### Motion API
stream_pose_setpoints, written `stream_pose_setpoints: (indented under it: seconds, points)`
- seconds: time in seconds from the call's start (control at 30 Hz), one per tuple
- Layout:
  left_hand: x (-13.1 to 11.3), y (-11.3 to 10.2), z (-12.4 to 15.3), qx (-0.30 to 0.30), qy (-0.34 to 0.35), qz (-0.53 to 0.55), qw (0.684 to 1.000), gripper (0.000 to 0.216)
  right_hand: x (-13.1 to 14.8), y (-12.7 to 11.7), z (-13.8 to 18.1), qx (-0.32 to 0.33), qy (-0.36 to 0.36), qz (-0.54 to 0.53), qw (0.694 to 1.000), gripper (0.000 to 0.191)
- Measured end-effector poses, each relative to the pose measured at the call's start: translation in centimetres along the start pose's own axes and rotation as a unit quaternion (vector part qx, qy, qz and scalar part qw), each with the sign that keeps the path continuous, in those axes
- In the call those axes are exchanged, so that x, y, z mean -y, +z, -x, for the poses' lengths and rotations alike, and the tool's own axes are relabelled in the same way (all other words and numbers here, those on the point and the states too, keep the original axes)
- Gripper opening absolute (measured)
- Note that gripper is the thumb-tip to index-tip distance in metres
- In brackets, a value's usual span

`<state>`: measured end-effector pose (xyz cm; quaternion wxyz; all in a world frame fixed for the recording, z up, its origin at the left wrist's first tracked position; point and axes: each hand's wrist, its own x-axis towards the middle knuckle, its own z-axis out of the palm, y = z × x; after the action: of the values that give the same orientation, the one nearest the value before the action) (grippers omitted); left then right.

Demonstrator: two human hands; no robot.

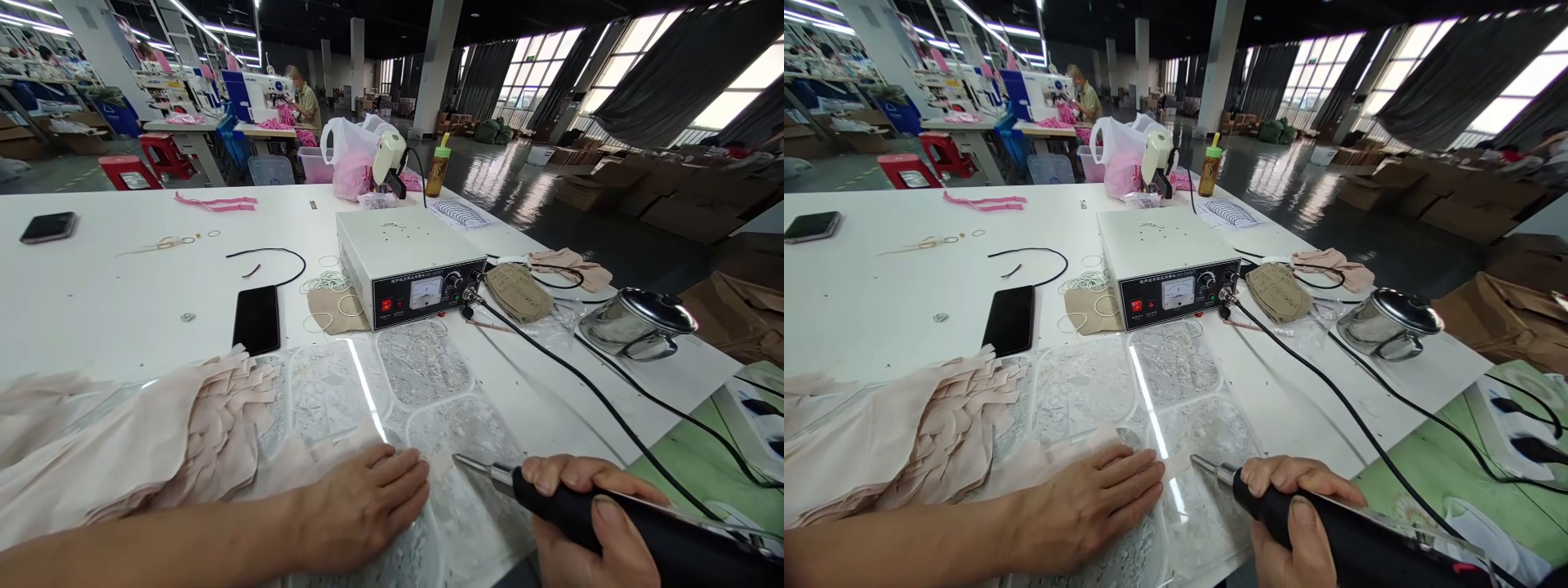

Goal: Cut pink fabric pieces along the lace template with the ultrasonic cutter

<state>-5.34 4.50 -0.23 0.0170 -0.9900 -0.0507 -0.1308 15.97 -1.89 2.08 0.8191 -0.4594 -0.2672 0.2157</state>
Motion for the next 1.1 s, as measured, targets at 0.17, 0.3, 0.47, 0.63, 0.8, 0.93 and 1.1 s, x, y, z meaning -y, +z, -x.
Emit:
stream_pose_setpoints:
  seconds: [0.17, 0.3, 0.47, 0.63, 0.8, 0.93, 1.1]
  points:
    - [0.1, -0.2, 0.1, 0.003, -0.013, 0.012, 1.000, 0.037, 0.1, 0.2, -0.1, 0.006, -0.006, 0.013, 1.000, 0.012]
    - [0.1, -0.3, 0.3, 0.004, -0.019, 0.028, 0.999, 0.036, 0.2, 0.3, -0.2, 0.007, 0.010, 0.008, 1.000, 0.010]
    - [0.1, 0.3, 0.6, 0.006, -0.016, 0.034, 0.999, 0.037, 0.2, 0.0, 0.2, 0.017, 0.027, -0.026, 0.999, 0.011]
    - [0.0, 0.4, 0.6, 0.005, -0.016, 0.029, 0.999, 0.037, -0.2, 0.7, 1.0, 0.068, 0.034, -0.045, 0.996, 0.010]
    - [0.1, 0.0, 0.5, 0.006, -0.016, 0.027, 0.999, 0.036, -0.6, 1.9, 1.3, 0.077, 0.005, -0.027, 0.997, 0.008]
    - [0.1, 0.0, 0.5, 0.012, -0.014, 0.026, 0.999, 0.037, -1.0, 1.5, 1.2, 0.100, 0.007, -0.033, 0.994, 0.010]
    - [0.2, 0.1, 0.4, 0.008, -0.011, 0.027, 1.000, 0.037, -1.1, 1.2, 1.0, 0.122, 0.012, -0.036, 0.992, 0.011]
